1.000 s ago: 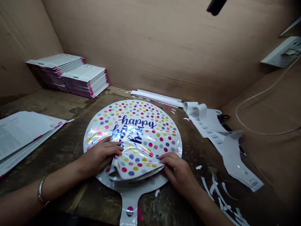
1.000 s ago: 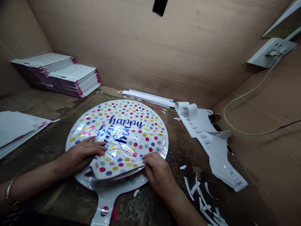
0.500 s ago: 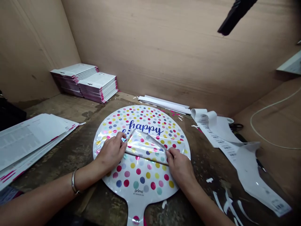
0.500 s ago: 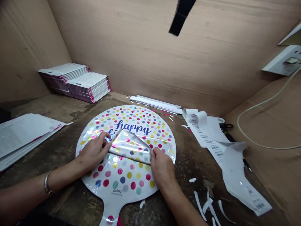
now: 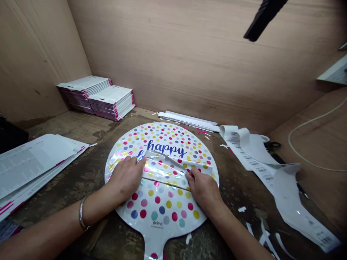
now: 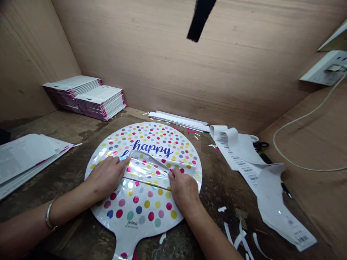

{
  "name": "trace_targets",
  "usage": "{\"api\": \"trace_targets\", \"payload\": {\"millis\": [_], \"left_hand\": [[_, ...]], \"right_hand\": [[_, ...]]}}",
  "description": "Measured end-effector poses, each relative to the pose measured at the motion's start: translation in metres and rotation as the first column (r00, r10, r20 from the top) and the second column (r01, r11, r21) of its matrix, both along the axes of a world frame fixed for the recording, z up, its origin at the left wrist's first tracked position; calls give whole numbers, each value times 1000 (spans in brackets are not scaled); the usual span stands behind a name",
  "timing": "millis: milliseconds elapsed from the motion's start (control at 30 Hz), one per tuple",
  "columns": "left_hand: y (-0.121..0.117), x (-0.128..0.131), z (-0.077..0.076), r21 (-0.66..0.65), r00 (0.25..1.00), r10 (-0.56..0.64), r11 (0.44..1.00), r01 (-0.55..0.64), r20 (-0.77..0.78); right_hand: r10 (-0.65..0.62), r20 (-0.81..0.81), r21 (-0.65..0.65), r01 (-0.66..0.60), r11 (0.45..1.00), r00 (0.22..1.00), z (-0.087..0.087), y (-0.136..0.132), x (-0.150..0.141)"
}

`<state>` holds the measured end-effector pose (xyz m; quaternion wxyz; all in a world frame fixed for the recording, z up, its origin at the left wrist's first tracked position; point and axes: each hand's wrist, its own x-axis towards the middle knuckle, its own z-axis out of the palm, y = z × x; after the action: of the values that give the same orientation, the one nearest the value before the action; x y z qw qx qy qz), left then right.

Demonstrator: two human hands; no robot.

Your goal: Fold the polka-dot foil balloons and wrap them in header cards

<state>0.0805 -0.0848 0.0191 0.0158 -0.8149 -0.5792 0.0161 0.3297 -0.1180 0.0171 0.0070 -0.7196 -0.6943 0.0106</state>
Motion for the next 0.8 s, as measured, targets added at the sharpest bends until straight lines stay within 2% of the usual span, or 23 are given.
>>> {"api": "trace_targets", "payload": {"millis": [100,167,233,267,333,367,433,500,533,567,633,700,733,800], "left_hand": [[8,11,5,121,996,-87,988,90,-34],[16,22,2,160,963,-270,951,264,16],[25,32,-6,93,900,-424,905,416,97],[28,36,-11,38,882,-452,892,451,133],[34,40,-20,-48,886,-431,894,445,174],[35,41,-22,-69,892,-414,900,431,180],[35,41,-24,-89,896,-406,900,426,179],[34,40,-23,-103,898,-403,900,424,178],[34,39,-23,-104,902,-392,904,414,182],[33,39,-23,-102,907,-378,911,400,187],[33,39,-24,-85,915,-348,925,371,204],[34,40,-27,-61,918,-329,935,350,222],[34,40,-29,-50,918,-324,938,344,230],[34,41,-32,-31,919,-313,944,329,239]], "right_hand": [[17,12,-4,-17,1000,1000,2,1,-2],[22,16,-7,-22,1000,1000,4,2,-1],[15,22,-17,-15,1000,1000,8,1,-1],[10,31,-16,-10,1000,999,9,0,-2],[18,57,48,-20,999,998,12,-3,-7],[63,65,95,-69,993,996,12,-4,-12],[263,43,137,-266,954,964,9,-9,-22],[460,-51,67,-457,887,886,3,-13,-26],[485,-99,12,-486,874,869,0,-15,-24],[445,-121,-34,-451,892,887,-2,-17,-17],[228,-74,-58,-232,971,971,-3,-18,3],[43,-17,25,-43,999,999,0,-15,23],[29,-19,76,-27,997,999,4,-13,28],[133,-69,142,-123,982,989,11,-2,28]]}}
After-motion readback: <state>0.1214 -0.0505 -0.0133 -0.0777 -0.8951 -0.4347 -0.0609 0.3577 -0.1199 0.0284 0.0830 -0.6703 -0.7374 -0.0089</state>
